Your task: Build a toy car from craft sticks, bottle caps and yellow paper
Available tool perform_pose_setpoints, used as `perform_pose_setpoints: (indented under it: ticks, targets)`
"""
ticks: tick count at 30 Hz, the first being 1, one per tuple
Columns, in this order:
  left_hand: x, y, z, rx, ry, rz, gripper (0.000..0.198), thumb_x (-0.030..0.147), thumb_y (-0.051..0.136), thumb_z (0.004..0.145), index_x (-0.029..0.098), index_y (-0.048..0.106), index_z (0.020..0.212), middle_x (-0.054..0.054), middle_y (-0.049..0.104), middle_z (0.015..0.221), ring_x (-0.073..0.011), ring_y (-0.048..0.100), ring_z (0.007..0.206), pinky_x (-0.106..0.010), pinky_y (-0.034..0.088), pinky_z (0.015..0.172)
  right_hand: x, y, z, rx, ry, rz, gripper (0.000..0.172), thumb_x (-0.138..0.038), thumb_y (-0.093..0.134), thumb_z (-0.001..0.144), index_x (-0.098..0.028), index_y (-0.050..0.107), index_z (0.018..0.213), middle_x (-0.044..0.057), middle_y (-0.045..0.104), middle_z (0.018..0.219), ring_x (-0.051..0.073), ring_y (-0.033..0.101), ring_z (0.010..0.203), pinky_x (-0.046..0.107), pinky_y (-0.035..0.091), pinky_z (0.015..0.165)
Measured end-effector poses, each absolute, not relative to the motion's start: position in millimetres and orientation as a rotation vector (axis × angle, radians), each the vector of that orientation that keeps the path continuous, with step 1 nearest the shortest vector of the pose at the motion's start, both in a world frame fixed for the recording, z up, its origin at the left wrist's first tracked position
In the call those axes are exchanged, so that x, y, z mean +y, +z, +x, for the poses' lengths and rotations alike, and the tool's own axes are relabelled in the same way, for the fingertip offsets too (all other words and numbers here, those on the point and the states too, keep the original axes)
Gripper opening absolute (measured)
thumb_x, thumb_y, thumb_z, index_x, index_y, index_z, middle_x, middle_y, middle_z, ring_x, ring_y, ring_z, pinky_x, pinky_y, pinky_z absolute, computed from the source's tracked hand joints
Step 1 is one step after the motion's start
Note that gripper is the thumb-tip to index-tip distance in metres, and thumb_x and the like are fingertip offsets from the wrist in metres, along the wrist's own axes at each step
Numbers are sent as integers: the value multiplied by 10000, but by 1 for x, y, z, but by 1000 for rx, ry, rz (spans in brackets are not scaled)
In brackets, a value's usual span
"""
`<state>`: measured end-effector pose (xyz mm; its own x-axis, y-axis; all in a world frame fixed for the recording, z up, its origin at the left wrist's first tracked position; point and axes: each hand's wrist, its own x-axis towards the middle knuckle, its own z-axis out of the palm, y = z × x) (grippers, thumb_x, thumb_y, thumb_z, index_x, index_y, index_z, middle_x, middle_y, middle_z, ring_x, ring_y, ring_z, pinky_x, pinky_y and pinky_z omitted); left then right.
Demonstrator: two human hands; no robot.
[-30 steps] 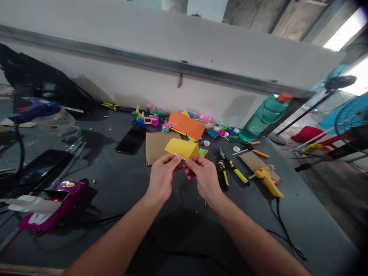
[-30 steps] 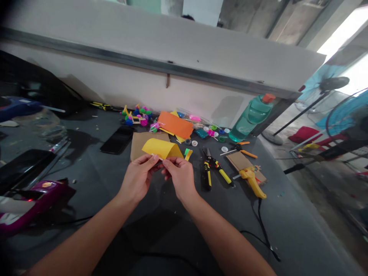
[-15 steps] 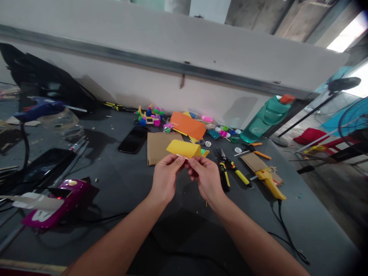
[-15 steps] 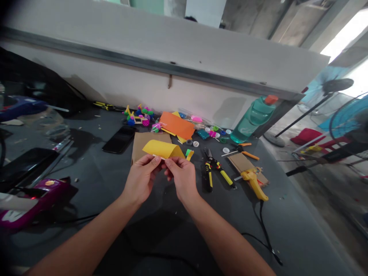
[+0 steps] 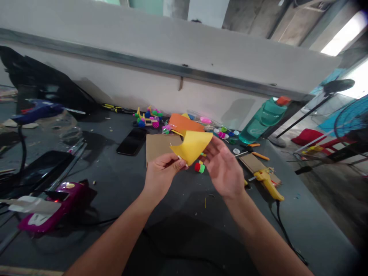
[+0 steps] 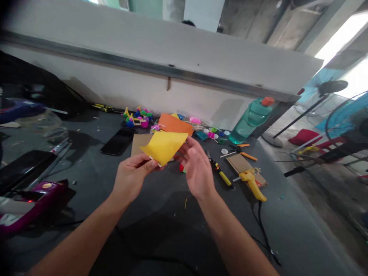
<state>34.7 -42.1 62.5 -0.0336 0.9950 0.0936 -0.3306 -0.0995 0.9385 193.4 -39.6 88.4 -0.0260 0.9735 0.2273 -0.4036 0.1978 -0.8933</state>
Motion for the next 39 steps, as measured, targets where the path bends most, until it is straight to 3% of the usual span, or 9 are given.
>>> perform_pose_setpoints:
  ticks: [3, 9, 13, 18, 21, 27, 32, 35, 39]
  targets:
    - [-40, 63, 33, 969, 1319, 1129, 144, 276, 729, 681, 174, 731, 782, -21, 706, 739, -146, 642, 682, -300, 563, 703, -33, 101, 214, -957, 1176, -648, 352, -440, 626, 762, -263, 595, 1064, 19, 672, 1008, 175, 630, 924, 333, 515, 794]
    - [-30, 56, 29, 1024, 1230, 1124, 132, 275, 710, 672, 198, 739, 776, -1, 692, 752, -131, 622, 662, -330, 577, 712, -35, 107, 258, -862, 867, -855, 321, -243, 773, 636, -238, 621, 918, -35, 649, 828, 120, 623, 703, 230, 504, 602]
    - [-23, 52, 22, 1084, 1247, 1137, 182, 288, 676, 702, 205, 739, 851, -11, 706, 812, -140, 626, 694, -337, 571, 719, -64, 90, 281, -937, 812, -1142, 290, -253, 799, 598, -198, 602, 804, -28, 620, 734, 110, 584, 608, 218, 486, 551]
    - [-18, 51, 12, 1229, 1191, 1411, 175, 293, 631, 741, 214, 735, 858, -11, 721, 866, -176, 639, 760, -314, 530, 722, -117, 62, 280, -1325, 1135, -1546, 243, -286, 733, 660, -195, 518, 728, -52, 520, 597, 101, 509, 528, 195, 403, 470]
    - [-17, 49, 8, 1269, 1058, 1652, 178, 314, 591, 780, 222, 728, 846, -5, 722, 867, -194, 640, 811, -290, 491, 722, -138, 59, 273, -1546, 1503, -1574, 181, -246, 674, 693, -194, 524, 779, -34, 585, 696, 126, 572, 608, 211, 439, 527]
    - [-26, 50, 14, 1141, 688, 1940, 229, 319, 500, 839, 198, 694, 830, -21, 690, 829, -170, 612, 748, -255, 425, 636, -132, 81, 298, -1816, 2122, -1503, 489, -246, 805, 528, -198, 617, 977, -8, 668, 789, 150, 615, 701, 213, 442, 591]
    - [-32, 51, 25, 1050, 614, 2062, 231, 289, 490, 832, 177, 688, 793, -37, 650, 790, -160, 594, 715, -258, 412, 631, -94, 90, 288, -1759, 1423, -1614, 169, -327, 571, 788, -198, 578, 898, -5, 631, 737, 111, 559, 605, 224, 416, 549]
    - [-31, 48, 27, 1046, 616, 2085, 235, 282, 478, 844, 180, 687, 811, -39, 654, 795, -162, 598, 731, -260, 418, 653, -75, 82, 260, -1839, 1029, -1615, 148, -343, 559, 808, -209, 599, 857, 2, 635, 761, 130, 577, 674, 251, 434, 613]
    - [-27, 44, 22, 1132, 628, 2091, 233, 274, 465, 853, 189, 682, 853, -39, 664, 830, -163, 598, 743, -265, 417, 664, -64, 62, 239, -1852, 949, -1577, 152, -312, 561, 811, -213, 613, 914, 14, 658, 862, 150, 603, 772, 271, 454, 680]
